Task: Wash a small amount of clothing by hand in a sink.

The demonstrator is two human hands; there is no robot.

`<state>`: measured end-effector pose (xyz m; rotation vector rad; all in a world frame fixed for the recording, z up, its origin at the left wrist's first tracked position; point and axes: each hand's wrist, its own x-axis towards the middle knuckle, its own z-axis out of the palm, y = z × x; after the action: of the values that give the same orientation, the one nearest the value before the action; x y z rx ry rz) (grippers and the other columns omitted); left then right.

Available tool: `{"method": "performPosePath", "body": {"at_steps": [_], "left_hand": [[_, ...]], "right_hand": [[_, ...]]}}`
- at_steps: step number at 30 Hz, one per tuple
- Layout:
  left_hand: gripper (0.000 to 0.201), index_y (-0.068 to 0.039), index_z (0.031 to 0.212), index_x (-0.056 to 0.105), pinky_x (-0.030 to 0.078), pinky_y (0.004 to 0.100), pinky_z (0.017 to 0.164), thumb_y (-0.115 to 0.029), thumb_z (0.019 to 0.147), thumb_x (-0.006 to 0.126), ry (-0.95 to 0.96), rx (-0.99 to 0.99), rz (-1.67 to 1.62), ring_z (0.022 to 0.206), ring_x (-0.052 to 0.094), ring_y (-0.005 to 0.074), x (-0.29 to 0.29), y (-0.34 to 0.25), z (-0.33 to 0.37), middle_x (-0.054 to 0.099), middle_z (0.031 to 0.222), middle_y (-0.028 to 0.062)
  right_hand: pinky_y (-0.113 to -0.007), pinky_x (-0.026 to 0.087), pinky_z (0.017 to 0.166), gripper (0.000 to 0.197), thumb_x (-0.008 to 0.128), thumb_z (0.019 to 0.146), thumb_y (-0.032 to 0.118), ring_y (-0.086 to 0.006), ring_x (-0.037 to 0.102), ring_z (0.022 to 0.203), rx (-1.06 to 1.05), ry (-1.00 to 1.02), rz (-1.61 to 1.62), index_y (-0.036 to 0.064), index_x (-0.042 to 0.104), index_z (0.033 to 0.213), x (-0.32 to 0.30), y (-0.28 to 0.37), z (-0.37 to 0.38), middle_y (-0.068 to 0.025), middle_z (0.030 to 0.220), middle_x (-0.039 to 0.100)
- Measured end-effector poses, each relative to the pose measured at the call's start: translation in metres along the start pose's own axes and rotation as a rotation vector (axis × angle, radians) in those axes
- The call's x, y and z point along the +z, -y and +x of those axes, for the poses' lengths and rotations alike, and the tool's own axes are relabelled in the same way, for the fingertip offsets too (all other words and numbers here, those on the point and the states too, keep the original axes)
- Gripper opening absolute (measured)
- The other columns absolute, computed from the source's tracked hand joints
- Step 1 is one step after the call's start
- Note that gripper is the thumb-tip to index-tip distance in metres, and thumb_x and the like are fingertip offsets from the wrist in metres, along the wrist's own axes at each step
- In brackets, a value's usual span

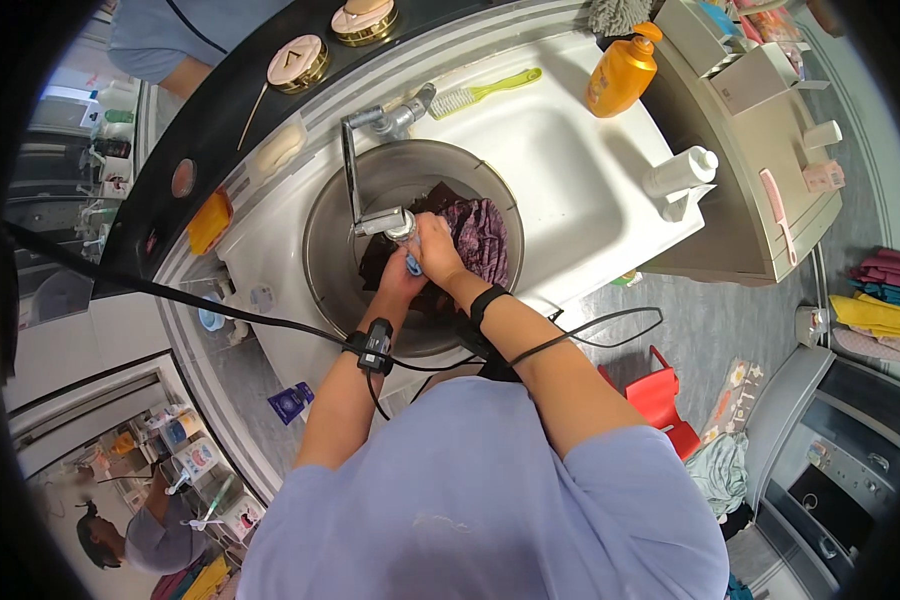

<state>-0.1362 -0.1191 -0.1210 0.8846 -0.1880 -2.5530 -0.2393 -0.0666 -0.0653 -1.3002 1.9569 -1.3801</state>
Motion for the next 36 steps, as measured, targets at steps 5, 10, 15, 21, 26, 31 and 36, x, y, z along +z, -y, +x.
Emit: {"method": "performPosePath", "body": {"at_steps": [5, 10, 15, 21, 26, 31, 36], "left_hand": [[0.036, -0.008, 0.12, 0.052, 0.043, 0.0431, 0.097, -0.035, 0.096, 0.045, -0.103, 0.01, 0.088, 0.107, 0.057, 0.0242, 0.011, -0.004, -0.018, 0.059, 0.117, 0.008], [0.047, -0.006, 0.132, 0.041, 0.029, 0.0474, 0.108, -0.037, 0.097, 0.041, 0.072, 0.104, -0.059, 0.126, 0.042, 0.0303, 0.041, -0.026, -0.044, 0.047, 0.134, 0.0124], [0.039, -0.002, 0.124, 0.048, 0.039, 0.044, 0.102, -0.029, 0.097, 0.045, -0.165, 0.247, -0.047, 0.116, 0.052, 0.0282, 0.035, -0.027, -0.04, 0.056, 0.122, 0.0124], [0.035, -0.001, 0.121, 0.05, 0.043, 0.0414, 0.097, -0.022, 0.093, 0.051, 0.039, 0.192, 0.049, 0.107, 0.058, 0.0279, 0.015, -0.023, -0.035, 0.06, 0.115, 0.013], [0.036, -0.002, 0.124, 0.048, 0.042, 0.0429, 0.098, -0.022, 0.095, 0.046, 0.084, 0.188, -0.009, 0.109, 0.056, 0.0284, 0.028, -0.017, -0.034, 0.058, 0.119, 0.0131], [0.04, -0.003, 0.128, 0.045, 0.038, 0.042, 0.101, -0.03, 0.098, 0.041, 0.222, 0.131, 0.01, 0.116, 0.051, 0.0258, 0.044, -0.01, -0.037, 0.054, 0.125, 0.0107], [0.045, -0.006, 0.134, 0.04, 0.033, 0.0416, 0.105, -0.035, 0.099, 0.039, 0.241, 0.109, 0.069, 0.124, 0.044, 0.0253, 0.05, -0.021, -0.044, 0.05, 0.131, 0.0091]], "right_hand": [[-0.044, 0.043, 0.078, 0.021, 0.057, 0.087, 0.014, -0.0425, 0.053, 0.09, 0.212, -0.108, 0.076, 0.0032, 0.049, 0.102, -0.013, -0.022, 0.014, -0.023, 0.091, 0.057], [-0.039, 0.046, 0.065, 0.032, 0.052, 0.094, 0.033, -0.0335, 0.06, 0.07, 0.3, 0.013, 0.07, 0.0011, 0.053, 0.1, -0.047, -0.022, 0.012, -0.0209, 0.078, 0.061], [-0.037, 0.045, 0.061, 0.036, 0.052, 0.094, 0.037, -0.0307, 0.061, 0.067, 0.25, 0.072, 0.075, 0.0012, 0.055, 0.094, -0.07, -0.008, -0.008, -0.0191, 0.073, 0.06], [-0.022, 0.039, 0.062, 0.022, 0.059, 0.093, 0.027, -0.0038, 0.045, 0.07, 0.296, 0.625, 0.437, 0.0063, 0.055, 0.088, -0.079, 0.017, -0.018, 0.0039, 0.075, 0.051], [-0.023, 0.047, 0.069, 0.038, 0.065, 0.088, 0.033, -0.0091, 0.056, 0.077, 0.499, 0.536, 0.425, 0.0001, 0.052, 0.101, -0.073, 0.003, -0.015, -0.0047, 0.084, 0.06], [-0.026, 0.048, 0.073, 0.05, 0.069, 0.085, 0.034, -0.0114, 0.057, 0.084, 0.602, 0.456, 0.246, -0.0037, 0.052, 0.112, -0.067, 0.005, -0.015, -0.0082, 0.093, 0.062], [-0.03, 0.047, 0.074, 0.054, 0.07, 0.081, 0.042, -0.0156, 0.059, 0.083, 0.573, 0.502, 0.3, -0.0027, 0.056, 0.108, -0.081, -0.009, -0.011, -0.0107, 0.092, 0.064]]}}
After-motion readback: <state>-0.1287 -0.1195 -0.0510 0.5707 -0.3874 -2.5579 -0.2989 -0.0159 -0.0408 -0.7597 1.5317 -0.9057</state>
